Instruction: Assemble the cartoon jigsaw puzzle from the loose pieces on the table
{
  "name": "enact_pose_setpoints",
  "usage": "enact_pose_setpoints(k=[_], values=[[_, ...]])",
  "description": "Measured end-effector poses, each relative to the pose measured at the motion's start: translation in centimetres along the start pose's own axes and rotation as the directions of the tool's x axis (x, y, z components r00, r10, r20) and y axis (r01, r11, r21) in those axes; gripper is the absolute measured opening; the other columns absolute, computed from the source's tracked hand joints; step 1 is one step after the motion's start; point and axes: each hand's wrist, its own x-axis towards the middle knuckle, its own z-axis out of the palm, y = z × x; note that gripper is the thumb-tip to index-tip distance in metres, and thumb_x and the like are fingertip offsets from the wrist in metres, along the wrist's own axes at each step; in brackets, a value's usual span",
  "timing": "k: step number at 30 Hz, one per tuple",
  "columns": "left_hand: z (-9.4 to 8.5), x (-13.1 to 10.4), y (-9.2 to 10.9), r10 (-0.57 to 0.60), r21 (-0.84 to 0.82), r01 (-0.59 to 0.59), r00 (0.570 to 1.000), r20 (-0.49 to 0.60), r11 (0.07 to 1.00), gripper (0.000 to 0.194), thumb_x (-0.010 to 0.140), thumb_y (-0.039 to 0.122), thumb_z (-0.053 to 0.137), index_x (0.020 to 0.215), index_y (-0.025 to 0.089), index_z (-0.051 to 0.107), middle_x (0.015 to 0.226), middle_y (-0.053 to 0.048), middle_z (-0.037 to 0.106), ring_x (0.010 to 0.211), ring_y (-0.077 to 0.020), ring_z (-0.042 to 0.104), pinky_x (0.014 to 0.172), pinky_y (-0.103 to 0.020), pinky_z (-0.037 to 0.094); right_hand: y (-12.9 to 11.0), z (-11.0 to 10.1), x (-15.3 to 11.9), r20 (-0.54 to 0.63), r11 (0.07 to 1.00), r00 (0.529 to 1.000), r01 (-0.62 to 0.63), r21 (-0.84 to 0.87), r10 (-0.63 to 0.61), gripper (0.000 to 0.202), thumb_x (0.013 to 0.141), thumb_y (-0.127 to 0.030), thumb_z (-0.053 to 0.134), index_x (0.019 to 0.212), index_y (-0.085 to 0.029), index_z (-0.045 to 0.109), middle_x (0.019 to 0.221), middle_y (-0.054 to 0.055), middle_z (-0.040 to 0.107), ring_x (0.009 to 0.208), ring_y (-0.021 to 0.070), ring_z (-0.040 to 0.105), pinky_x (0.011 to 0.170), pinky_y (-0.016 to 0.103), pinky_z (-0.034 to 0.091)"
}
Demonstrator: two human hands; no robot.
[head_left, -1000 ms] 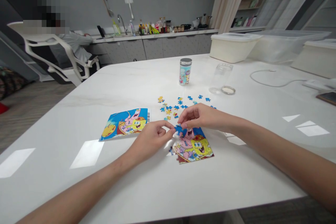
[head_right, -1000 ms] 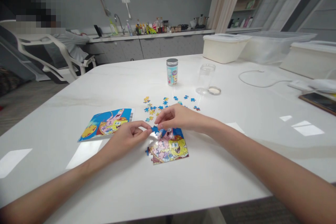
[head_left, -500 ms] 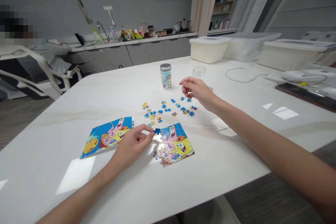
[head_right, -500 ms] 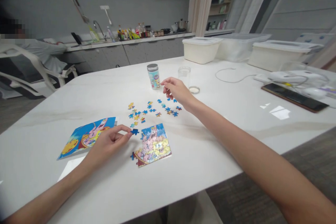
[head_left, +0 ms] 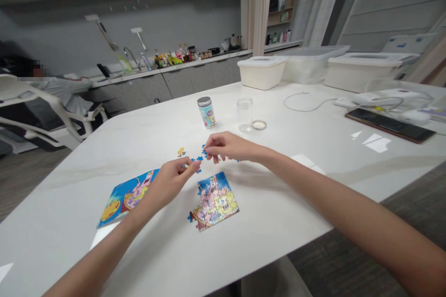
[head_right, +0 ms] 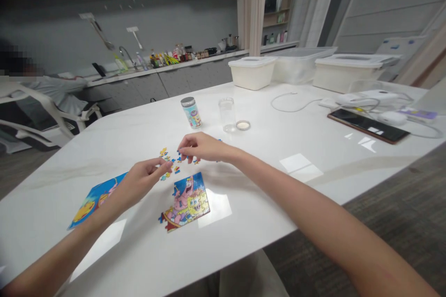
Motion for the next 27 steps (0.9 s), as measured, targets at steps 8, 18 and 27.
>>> enact_pose_setpoints(k=[8,18,27], values=[[-1.9,-0.2,-3.8,0.106,0.573,-0.133,0.991,0.080,0.809,0.027,0.086,0.035,0.038,0.067,0.021,0.050,0.049,0.002,0.046,0.045,-0.0129,0.043,0.049,-0.026,0.023,2.6,-5.7,-0.6,-0.284,0.595,0.955,-0.277,-0.754,0.084,0.020,0.081,-0.016,0.052,0.088,-0.015,0.071,0.099,0.013,0.071,0.092,0.0239,0.064,0.073,0.029,0.045],[-2.3,-0.8,-5.7,0.158,0.586,-0.299,0.947,0.280,0.753,0.032,0.083,0.028,0.042,0.053,0.021,0.043,0.048,-0.001,0.042,0.040,-0.0133,0.033,0.050,-0.031,0.016,2.3,-7.3,-1.9,-0.173,0.431,0.912,-0.334,-0.838,0.371,0.017,0.074,-0.015,0.060,0.087,-0.016,0.071,0.094,0.009,0.071,0.086,0.0213,0.064,0.069,0.026,0.046],[-2.5,-1.0,-4.9,0.118,0.674,-0.342,0.927,0.356,0.655,0.031,0.087,0.024,0.035,0.061,0.020,0.051,0.056,-0.003,0.049,0.045,-0.0140,0.038,0.050,-0.030,0.017,2.5,-5.7,-1.5,-0.047,0.546,0.943,-0.231,-0.805,0.328,0.016,0.073,-0.028,0.062,0.082,-0.017,0.069,0.087,0.006,0.070,0.078,0.0188,0.063,0.067,0.026,0.044]])
